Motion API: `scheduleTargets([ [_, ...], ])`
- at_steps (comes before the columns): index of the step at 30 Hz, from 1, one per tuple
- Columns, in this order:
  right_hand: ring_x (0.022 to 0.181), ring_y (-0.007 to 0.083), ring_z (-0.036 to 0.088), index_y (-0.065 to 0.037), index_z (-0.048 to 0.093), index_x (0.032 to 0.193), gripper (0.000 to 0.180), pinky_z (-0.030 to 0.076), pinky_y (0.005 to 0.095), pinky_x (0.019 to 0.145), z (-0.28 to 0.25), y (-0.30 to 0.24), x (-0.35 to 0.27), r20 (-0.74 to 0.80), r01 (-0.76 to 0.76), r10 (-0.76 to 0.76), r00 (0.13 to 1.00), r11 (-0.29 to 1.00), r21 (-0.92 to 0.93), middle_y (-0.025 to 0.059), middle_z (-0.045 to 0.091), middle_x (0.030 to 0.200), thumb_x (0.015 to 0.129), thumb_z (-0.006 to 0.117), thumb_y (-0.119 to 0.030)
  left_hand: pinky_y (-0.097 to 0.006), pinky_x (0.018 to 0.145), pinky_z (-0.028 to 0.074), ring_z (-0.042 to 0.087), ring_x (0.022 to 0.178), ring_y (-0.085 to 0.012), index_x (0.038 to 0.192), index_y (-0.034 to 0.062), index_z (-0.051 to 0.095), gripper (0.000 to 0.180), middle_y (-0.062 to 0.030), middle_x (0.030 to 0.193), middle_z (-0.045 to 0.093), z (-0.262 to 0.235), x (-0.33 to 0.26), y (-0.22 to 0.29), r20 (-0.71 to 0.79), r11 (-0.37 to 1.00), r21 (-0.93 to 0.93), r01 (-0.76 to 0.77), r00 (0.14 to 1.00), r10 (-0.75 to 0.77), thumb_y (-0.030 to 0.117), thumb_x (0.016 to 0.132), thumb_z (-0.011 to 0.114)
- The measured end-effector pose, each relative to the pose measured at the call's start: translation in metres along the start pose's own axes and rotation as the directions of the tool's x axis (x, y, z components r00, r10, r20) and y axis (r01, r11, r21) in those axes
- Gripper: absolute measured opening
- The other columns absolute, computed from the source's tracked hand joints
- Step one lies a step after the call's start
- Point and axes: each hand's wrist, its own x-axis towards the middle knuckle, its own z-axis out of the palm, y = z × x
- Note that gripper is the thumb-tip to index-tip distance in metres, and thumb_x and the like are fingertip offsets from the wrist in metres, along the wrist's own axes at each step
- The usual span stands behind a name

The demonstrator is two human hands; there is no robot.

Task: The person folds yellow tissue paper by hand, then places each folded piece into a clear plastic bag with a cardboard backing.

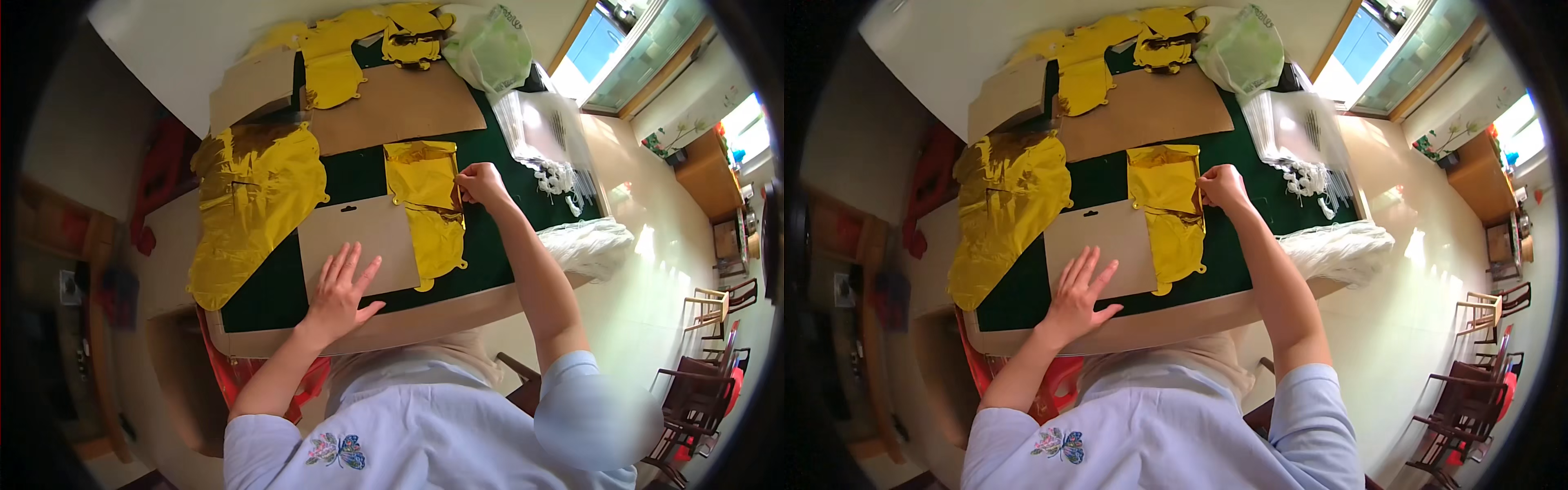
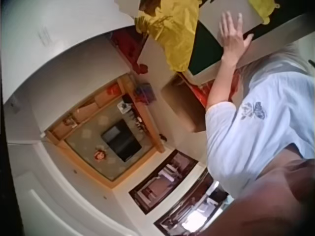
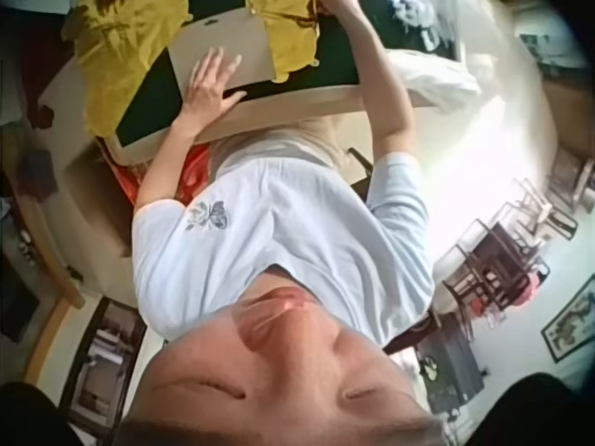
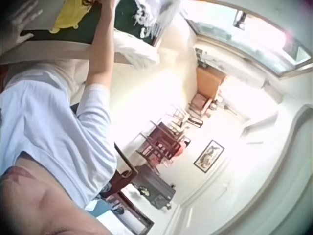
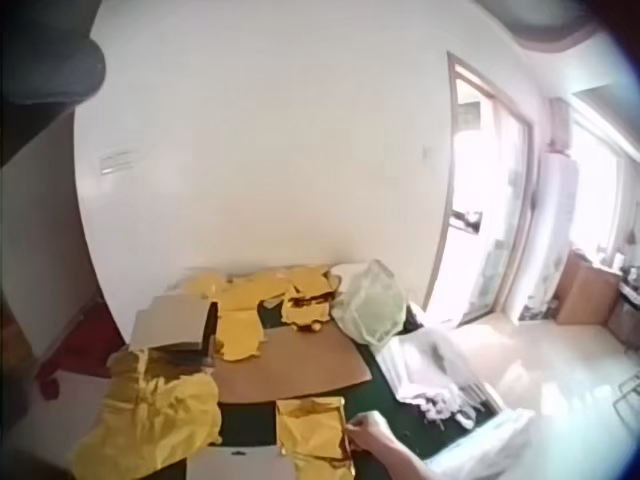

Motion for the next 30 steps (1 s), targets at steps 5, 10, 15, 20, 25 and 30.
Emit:
scheduleTargets([
  [5,0.052,0.0097,0.058,0.001,0.066,0.084,0.014,0.048,0.0225,0.049,-0.004,0.008,0.000,0.044,0.008,-0.009,0.999,1.000,0.010,0.0027,0.062,0.066,0.084,0.067,-0.013,-0.043,0.098,0.047,0.047,0.127,-0.0377,0.130,0.0072,0.054,0.054,-0.0231,0.134,0.050,0.001,0.000,0.017,0.106,0.986,0.167,-0.017,0.994,-0.001,0.018,0.079,0.069],
  [10,0.052,0.0097,0.058,0.001,0.066,0.086,0.015,0.048,0.0222,0.049,0.000,0.008,0.001,0.048,0.029,-0.030,0.998,0.999,0.031,0.0026,0.062,0.066,0.085,0.066,-0.014,-0.036,0.085,0.055,0.061,0.111,-0.0323,0.127,0.0014,0.055,0.050,-0.0196,0.123,0.060,-0.002,-0.003,0.012,-0.080,0.988,0.156,0.000,0.997,0.012,0.002,0.078,0.063],
  [15,0.053,0.0119,0.063,0.001,0.066,0.078,0.014,0.053,0.0257,0.051,-0.004,0.006,0.005,0.044,0.057,-0.058,0.997,0.998,0.029,0.0043,0.065,0.066,0.081,0.068,-0.013,-0.034,0.084,0.055,0.061,0.114,-0.0273,0.128,0.0004,0.057,0.052,-0.0158,0.128,0.060,-0.029,0.014,0.045,-0.416,0.996,0.079,0.031,0.909,0.004,-0.002,0.076,0.063],
  [20,0.058,0.0136,0.064,0.000,0.066,0.078,0.013,0.053,0.0259,0.053,-0.003,-0.002,0.007,0.064,0.039,-0.038,0.997,0.999,-0.009,0.0064,0.066,0.071,0.078,0.070,-0.013,-0.035,0.087,0.051,0.060,0.110,-0.0252,0.111,0.0021,0.065,0.032,-0.0127,0.117,0.064,0.041,0.045,0.078,-0.278,0.981,0.153,-0.115,0.948,0.155,0.008,0.080,0.062],
  [25,0.057,0.0145,0.063,-0.001,0.067,0.077,0.014,0.052,0.0271,0.054,-0.004,0.003,0.013,0.050,0.067,-0.063,0.997,0.995,-0.077,0.0062,0.067,0.071,0.077,0.071,-0.015,-0.042,0.093,0.047,0.052,0.118,-0.0302,0.119,0.0052,0.060,0.042,-0.0154,0.127,0.056,0.054,0.056,0.091,-0.047,0.988,-0.138,-0.075,0.996,0.069,0.030,0.085,0.064],
  [30,0.057,0.0105,0.060,-0.001,0.068,0.082,0.013,0.050,0.0244,0.052,-0.001,0.000,0.012,0.067,0.083,-0.075,0.995,0.987,-0.136,0.0038,0.064,0.070,0.082,0.068,-0.015,-0.051,0.108,0.030,0.037,0.132,-0.0325,0.125,0.0111,0.058,0.045,-0.0142,0.139,0.045,0.060,0.058,0.072,-0.146,0.988,-0.031,-0.153,0.978,0.147,0.037,0.088,0.061],
])
